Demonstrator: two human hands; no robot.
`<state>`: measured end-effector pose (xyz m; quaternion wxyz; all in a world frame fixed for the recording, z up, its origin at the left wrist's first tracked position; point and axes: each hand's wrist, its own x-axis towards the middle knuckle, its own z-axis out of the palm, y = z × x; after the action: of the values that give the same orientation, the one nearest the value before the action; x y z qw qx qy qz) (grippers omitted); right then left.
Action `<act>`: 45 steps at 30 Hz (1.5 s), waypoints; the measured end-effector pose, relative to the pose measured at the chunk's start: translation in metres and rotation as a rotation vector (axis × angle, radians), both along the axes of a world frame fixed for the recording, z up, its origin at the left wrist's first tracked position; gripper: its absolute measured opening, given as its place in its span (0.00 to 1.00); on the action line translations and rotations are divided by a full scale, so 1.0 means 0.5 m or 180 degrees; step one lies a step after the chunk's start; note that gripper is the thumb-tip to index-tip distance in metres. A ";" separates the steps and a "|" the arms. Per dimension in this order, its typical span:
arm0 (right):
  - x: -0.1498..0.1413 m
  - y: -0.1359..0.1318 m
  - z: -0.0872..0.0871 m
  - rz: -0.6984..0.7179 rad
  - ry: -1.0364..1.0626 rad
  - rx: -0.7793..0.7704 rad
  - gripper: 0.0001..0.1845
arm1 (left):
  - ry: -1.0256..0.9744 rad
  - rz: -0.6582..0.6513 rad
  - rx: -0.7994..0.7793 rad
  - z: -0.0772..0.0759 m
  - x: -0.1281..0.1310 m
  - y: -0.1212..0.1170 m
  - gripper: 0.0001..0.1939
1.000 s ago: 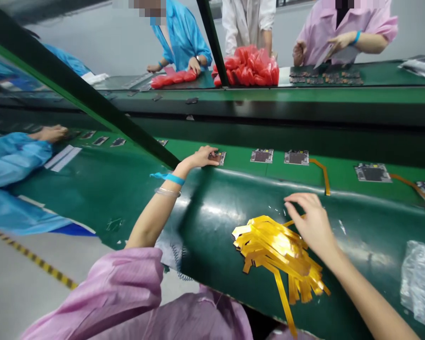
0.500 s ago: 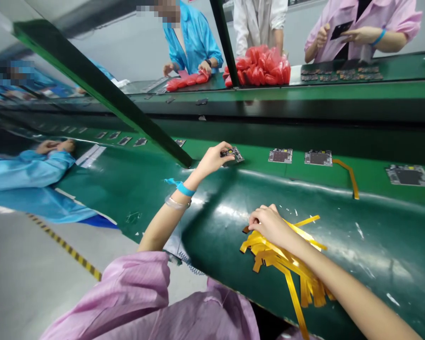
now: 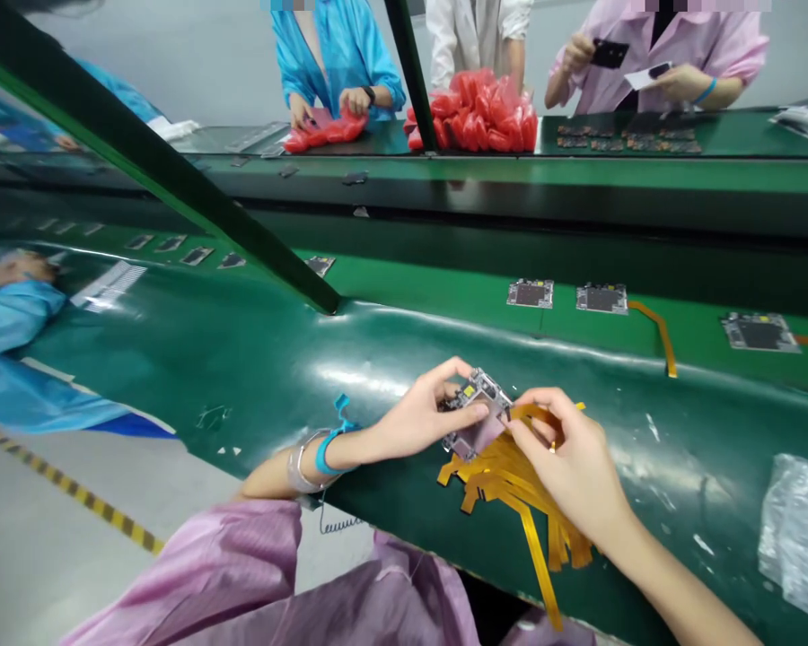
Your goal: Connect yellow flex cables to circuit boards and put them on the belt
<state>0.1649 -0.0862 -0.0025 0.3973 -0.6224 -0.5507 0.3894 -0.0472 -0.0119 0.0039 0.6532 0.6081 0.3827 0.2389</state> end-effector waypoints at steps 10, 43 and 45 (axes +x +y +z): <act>0.011 -0.061 0.002 -0.0606 -0.0217 -0.0074 0.08 | 0.0163 -0.0239 0.0680 0.018 0.028 -0.068 0.12; 0.050 -0.130 0.018 0.0323 -0.0434 -0.0448 0.18 | 0.0111 -0.1053 0.0124 0.030 0.039 -0.047 0.12; 0.049 -0.131 0.020 0.0359 -0.0518 -0.0367 0.18 | 0.0126 -0.1073 0.0165 0.029 0.039 -0.048 0.12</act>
<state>0.1896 -0.1515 0.0073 0.2922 -0.6418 -0.5919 0.3904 -0.0276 -0.0360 0.0182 0.6605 0.6849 0.2818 0.1238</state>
